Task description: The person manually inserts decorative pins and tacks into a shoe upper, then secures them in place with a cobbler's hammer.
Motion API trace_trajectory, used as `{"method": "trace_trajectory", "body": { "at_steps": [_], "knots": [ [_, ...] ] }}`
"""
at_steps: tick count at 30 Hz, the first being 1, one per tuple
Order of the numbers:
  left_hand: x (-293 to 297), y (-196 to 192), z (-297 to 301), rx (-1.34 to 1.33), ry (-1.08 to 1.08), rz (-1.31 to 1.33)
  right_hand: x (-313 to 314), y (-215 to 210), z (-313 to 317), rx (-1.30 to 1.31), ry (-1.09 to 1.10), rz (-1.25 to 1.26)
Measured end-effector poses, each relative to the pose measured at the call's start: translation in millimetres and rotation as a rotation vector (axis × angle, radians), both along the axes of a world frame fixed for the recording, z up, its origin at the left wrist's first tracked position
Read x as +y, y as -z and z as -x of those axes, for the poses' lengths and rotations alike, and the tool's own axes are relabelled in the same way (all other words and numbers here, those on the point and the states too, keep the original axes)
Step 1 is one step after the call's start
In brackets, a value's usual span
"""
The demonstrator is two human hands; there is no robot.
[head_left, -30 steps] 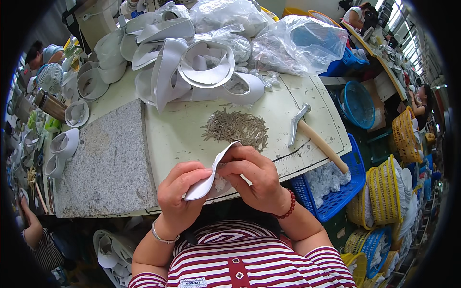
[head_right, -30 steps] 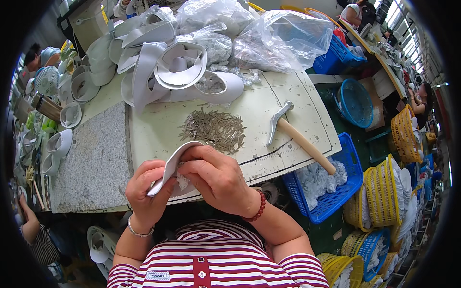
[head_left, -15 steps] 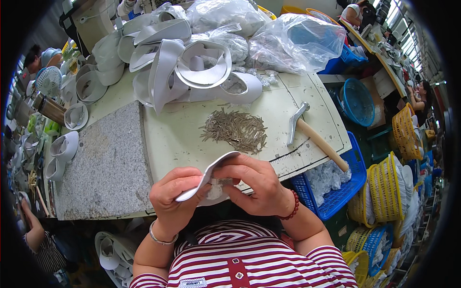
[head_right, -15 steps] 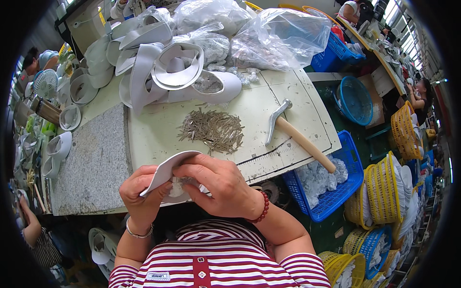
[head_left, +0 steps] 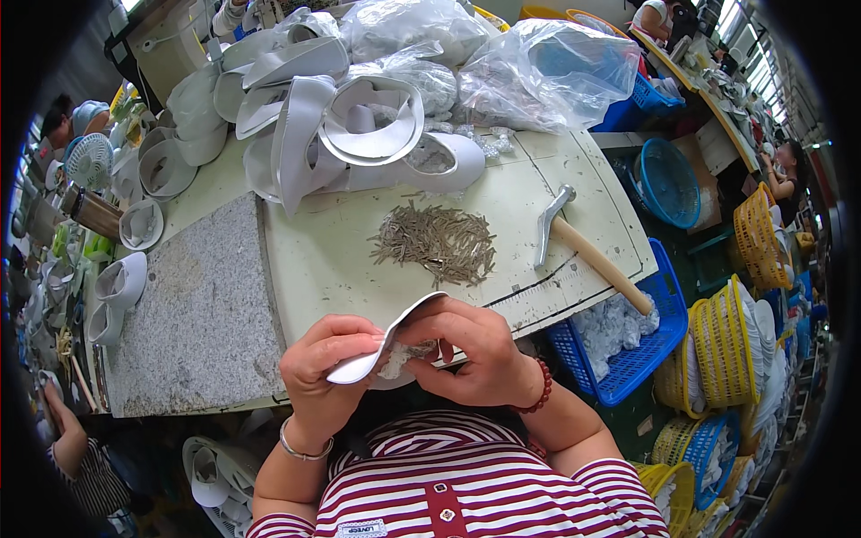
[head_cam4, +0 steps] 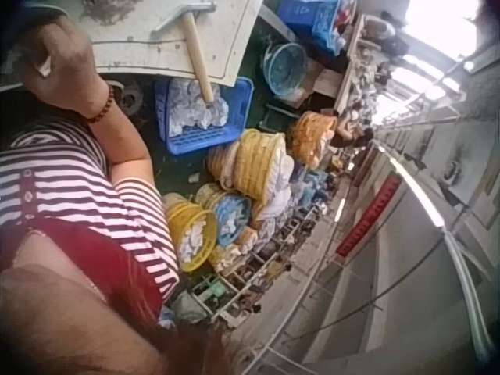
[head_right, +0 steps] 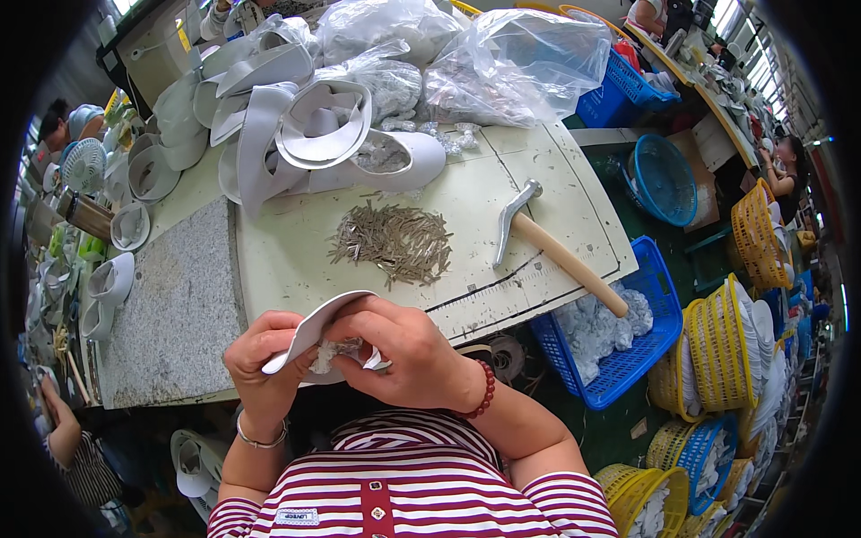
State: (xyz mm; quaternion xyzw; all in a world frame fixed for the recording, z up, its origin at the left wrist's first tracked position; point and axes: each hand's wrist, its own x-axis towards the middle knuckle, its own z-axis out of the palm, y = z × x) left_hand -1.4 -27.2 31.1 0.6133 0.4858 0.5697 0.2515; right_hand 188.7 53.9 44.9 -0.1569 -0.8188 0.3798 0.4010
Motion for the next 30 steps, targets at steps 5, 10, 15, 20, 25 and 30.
{"method": "trace_trajectory", "body": {
  "at_steps": [5, 10, 15, 20, 25, 30],
  "knots": [
    [-2, 1, -1, -0.174, 0.046, 0.069, 1, 3, 1, 0.051, -0.043, 0.116],
    [-3, 2, -1, -0.207, 0.051, 0.084, -2, 6, 4, 0.068, -0.037, 0.120],
    [-3, 2, -2, -0.179, 0.039, 0.058, -6, 5, 4, 0.095, -0.035, 0.173],
    [-5, 4, -4, -0.188, -0.008, 0.067, -10, 7, 6, 0.132, 0.000, 0.082],
    [-8, 6, -7, -0.189, -0.028, 0.066, -17, 16, 10, 0.176, 0.052, 0.010],
    [-9, 9, -3, -0.147, -0.039, 0.051, -19, 16, 12, 0.161, 0.076, -0.003]
  ]
}}
